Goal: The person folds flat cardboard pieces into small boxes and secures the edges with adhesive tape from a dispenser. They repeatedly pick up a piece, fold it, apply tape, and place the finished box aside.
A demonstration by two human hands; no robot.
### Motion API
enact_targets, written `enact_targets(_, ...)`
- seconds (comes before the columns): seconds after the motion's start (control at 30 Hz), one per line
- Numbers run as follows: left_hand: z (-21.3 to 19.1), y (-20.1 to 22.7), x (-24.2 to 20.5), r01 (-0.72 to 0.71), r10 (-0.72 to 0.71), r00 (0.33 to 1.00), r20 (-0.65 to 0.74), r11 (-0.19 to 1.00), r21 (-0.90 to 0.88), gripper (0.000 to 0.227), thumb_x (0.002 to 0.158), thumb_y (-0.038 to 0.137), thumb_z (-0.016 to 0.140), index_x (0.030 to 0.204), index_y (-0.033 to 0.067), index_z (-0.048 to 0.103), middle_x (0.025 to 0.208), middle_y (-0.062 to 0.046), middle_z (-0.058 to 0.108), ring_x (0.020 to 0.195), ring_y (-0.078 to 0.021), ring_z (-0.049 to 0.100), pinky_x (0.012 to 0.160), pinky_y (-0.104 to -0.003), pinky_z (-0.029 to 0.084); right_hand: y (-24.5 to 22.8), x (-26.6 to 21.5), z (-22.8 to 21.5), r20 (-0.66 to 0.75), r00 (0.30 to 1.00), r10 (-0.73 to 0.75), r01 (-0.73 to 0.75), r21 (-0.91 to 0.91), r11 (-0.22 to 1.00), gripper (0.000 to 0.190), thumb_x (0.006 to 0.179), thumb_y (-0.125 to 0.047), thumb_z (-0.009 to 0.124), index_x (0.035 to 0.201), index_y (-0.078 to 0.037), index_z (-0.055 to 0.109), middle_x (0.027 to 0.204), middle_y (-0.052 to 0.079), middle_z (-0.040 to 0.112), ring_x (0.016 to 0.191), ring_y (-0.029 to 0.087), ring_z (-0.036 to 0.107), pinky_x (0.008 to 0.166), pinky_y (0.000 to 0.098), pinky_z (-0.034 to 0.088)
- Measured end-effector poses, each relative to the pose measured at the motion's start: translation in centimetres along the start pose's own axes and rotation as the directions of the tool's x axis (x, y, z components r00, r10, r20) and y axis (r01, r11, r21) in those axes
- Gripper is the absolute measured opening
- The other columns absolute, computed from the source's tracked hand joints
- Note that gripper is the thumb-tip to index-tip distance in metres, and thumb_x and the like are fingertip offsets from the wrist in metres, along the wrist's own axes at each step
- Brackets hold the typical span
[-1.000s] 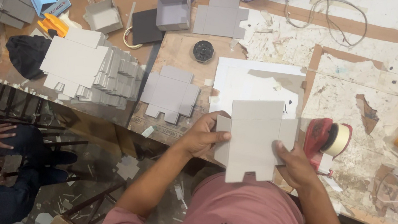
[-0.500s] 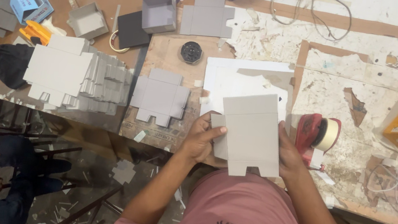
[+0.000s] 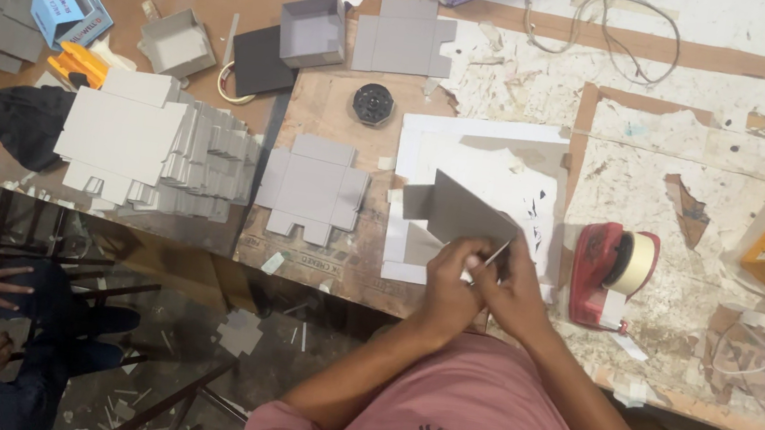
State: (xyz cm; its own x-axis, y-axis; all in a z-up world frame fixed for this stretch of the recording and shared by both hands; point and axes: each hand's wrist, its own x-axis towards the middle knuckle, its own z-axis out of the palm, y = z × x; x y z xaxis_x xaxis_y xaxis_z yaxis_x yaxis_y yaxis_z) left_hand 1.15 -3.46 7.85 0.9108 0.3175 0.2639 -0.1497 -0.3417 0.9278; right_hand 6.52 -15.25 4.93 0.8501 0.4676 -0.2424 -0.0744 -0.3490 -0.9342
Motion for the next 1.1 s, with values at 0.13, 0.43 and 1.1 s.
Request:
enact_targets(0.13, -0.6, -0.7, 0.5, -0.177, 0.16, 0.977, 0.144, 0.977, 0.118, 0.035, 0.086, 0.007, 0.07, 0.119, -0.0049, 0.065, 0.114, -0.022, 0.072, 0.104, -0.0355, 0.073, 0.091, -0.043, 0.059, 3.1, 0.6, -0.8, -0.115, 0.979, -0.169, 0.194, 0.261, 0.946, 0.053, 0.099, -0.016, 0.062, 0.141, 0.0, 0.034, 0.119, 0.01, 0.058, 0.106, 0.014, 0.06, 0.085, 0.0304, 0.054)
enact_targets(0.43, -6.4, -1.8, 7.2, -0.403, 0.308, 0.915, 0.26, 0.712, 0.575, 0.058, 0.086, 0.028, 0.076, 0.135, 0.0056, 0.055, 0.121, -0.016, 0.067, 0.109, -0.0361, 0.067, 0.099, -0.047, 0.045, 8.3, 2.4, -3.0, -0.054, 0.914, -0.403, 0.405, 0.046, 0.913, 0.065, 0.1, -0.006, 0.057, 0.153, -0.001, 0.019, 0.139, 0.019, 0.043, 0.136, 0.026, 0.046, 0.115, 0.0392, 0.038)
enact_targets(1.1, -3.9, -5.9, 9.3, -0.181, -0.119, 0.781, 0.613, 0.897, 0.403, 0.053, 0.081, 0.005, 0.066, 0.134, 0.0128, 0.06, 0.14, -0.011, 0.061, 0.098, -0.0271, 0.071, 0.084, -0.04, 0.058, 11.2, 4.3, -2.8, -0.015, 0.929, -0.37, 0.371, 0.059, 0.927, 0.059, 0.096, 0.013, 0.041, 0.142, -0.021, 0.025, 0.156, 0.014, 0.043, 0.134, 0.027, 0.049, 0.108, 0.0414, 0.045)
